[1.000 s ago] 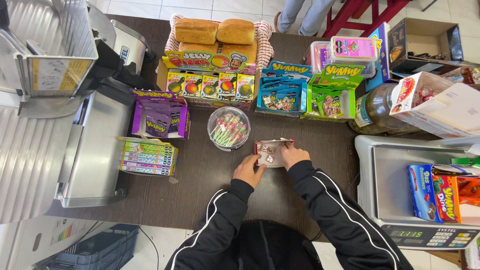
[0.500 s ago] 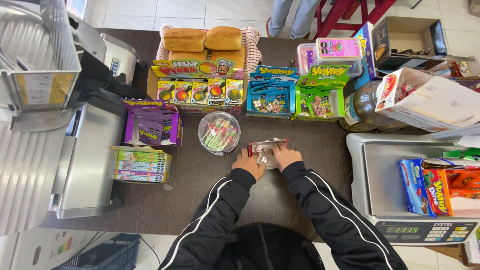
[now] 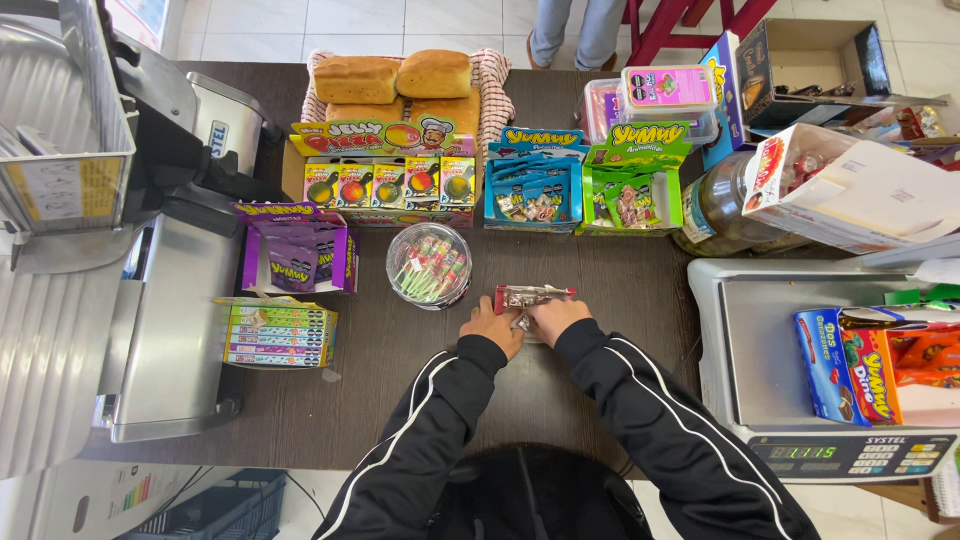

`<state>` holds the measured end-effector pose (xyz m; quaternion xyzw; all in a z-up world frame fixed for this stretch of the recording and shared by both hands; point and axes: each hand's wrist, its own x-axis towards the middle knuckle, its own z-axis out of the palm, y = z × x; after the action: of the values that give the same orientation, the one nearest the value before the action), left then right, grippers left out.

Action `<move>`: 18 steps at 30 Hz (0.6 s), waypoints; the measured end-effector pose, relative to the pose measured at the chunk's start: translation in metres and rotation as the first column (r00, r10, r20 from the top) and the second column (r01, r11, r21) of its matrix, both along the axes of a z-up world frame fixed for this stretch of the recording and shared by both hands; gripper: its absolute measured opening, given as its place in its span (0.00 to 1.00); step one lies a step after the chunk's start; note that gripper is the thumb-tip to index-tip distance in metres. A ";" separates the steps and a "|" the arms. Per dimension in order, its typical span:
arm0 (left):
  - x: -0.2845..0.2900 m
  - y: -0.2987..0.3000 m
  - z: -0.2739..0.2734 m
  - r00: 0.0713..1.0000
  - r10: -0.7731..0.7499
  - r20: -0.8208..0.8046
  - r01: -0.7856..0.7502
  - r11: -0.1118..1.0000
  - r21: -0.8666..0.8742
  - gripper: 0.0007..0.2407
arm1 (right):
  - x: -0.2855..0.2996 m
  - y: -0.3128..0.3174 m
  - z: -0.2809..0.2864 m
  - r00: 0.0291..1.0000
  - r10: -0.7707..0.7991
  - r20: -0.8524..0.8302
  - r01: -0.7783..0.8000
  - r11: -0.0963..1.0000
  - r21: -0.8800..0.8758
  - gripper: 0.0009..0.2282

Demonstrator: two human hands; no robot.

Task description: The person organizes various confectionery and snack items on a store counter, placing candies into a small white box and sorting boxes of sweets next to a weighing scale.

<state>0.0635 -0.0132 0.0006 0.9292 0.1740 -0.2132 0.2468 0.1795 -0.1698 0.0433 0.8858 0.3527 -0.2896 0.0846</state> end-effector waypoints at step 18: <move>-0.002 -0.008 -0.003 1.000 0.008 -0.009 -0.008 1.000 -0.024 0.25 | -0.010 -0.005 -0.111 0.952 -0.139 0.271 0.163 0.984 -0.069 0.11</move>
<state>0.0610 -0.0209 -0.0026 0.9244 0.1762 -0.2184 0.2582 0.1693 -0.1743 -0.0678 0.9361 0.2560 -0.1898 0.1486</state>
